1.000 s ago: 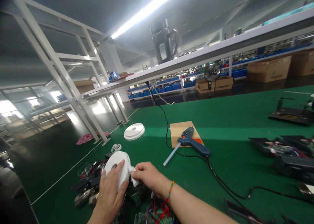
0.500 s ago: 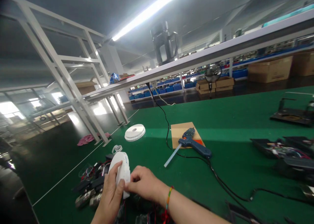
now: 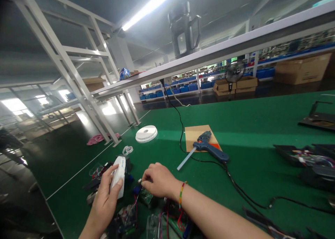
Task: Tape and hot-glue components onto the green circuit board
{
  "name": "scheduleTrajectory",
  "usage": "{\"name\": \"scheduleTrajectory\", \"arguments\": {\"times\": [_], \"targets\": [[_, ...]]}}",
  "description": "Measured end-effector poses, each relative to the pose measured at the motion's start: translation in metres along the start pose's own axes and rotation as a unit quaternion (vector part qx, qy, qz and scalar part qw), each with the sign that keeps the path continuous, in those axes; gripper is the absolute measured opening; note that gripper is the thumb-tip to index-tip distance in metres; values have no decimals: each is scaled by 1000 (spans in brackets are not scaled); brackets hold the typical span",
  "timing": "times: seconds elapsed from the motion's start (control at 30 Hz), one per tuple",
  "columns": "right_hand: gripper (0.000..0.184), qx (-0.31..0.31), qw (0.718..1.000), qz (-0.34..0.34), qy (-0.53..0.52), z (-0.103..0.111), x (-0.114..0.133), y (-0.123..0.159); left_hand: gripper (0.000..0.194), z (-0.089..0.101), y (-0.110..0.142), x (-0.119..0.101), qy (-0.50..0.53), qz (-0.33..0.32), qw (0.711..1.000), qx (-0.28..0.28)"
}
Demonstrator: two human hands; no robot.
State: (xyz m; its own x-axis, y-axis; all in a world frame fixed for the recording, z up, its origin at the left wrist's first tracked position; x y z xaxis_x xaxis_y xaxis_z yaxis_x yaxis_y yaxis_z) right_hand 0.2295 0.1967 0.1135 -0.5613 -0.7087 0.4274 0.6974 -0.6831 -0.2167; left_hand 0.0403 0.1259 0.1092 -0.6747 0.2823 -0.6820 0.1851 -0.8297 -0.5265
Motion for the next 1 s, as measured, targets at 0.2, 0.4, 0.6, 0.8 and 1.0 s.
{"name": "scheduleTrajectory", "arguments": {"times": [0.2, 0.4, 0.6, 0.8, 1.0], "targets": [[46, 55, 992, -5, 115, -27, 11, -13, 50, 8, 17, 7, 4, 32, 999, -2], [32, 60, 990, -42, 117, -44, 15, -21, 44, 4, 20, -8, -6, 33, 999, -24], [8, 52, 990, -130, -33, -41, -39, -12, 45, -11, 16, 1, -102, 56, 990, 79], [7, -14, 966, -192, -172, -54, -58, 5, 45, -45, 7, -12, -215, 47, 955, 201], [5, -48, 951, -158, -262, -53, -44, 12, 45, -55, 0, -18, -225, 39, 945, 234]]}}
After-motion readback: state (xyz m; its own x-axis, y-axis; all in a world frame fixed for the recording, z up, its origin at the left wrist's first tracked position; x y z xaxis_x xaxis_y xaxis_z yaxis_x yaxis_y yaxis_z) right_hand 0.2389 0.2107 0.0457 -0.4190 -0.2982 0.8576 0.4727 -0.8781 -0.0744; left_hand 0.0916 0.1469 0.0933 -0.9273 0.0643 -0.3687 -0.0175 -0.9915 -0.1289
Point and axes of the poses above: each hand's wrist, its own y-axis away from the middle knuckle, its own z-axis out of the back of the hand, x = y × z, the point moved 5 cm from there along -y, towards the middle knuckle, and after that the axes turned 15 degrees about y, right-handed, at the moved point
